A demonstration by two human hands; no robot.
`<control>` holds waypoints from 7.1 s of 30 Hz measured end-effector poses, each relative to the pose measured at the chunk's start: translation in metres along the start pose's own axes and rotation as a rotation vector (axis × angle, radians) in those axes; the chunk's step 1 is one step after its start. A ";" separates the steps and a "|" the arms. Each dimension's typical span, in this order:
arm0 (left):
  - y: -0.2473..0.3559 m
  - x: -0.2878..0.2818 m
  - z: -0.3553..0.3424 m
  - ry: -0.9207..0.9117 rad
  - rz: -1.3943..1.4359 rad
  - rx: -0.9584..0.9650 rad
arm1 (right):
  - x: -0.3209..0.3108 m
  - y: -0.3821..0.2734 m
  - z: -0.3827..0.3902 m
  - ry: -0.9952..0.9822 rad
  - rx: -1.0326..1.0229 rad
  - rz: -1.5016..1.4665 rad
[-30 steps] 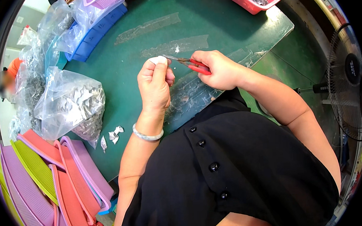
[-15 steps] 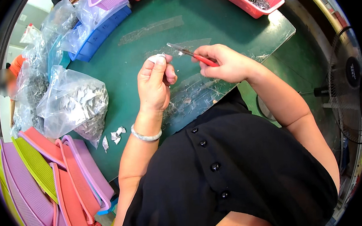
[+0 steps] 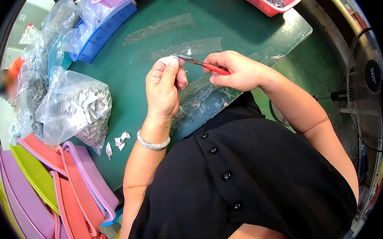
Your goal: The person picks small silver metal pieces from a pile on a green workbench, places them into a clear plastic bag, and then uses red-handled pliers to trim edges off several pieces. Trimmed pieces are placed into a red basket on the right.
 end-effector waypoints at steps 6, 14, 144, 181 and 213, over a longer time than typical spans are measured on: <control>-0.002 -0.002 0.000 0.022 -0.025 -0.002 | 0.000 0.002 -0.003 -0.047 -0.005 0.073; -0.002 -0.005 0.000 0.105 -0.069 0.041 | 0.004 0.000 -0.005 0.112 -0.028 0.085; 0.017 0.002 0.033 -0.123 -0.475 0.050 | 0.030 -0.024 0.015 0.092 -0.128 0.000; 0.052 0.045 0.092 -0.304 -0.458 0.310 | 0.056 -0.054 0.066 -0.341 -0.081 -0.560; 0.048 0.043 0.084 -0.240 -0.572 0.248 | 0.040 -0.056 0.055 -0.253 -0.180 -0.256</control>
Point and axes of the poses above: each hand's wrist, its own z-axis away from the middle knuckle, its own x-axis out of the palm, y = z × x, the point moved 7 cm from there along -z, towards the middle knuckle, and after that the axes turned 2 degrees about z, right-handed, at the moved point
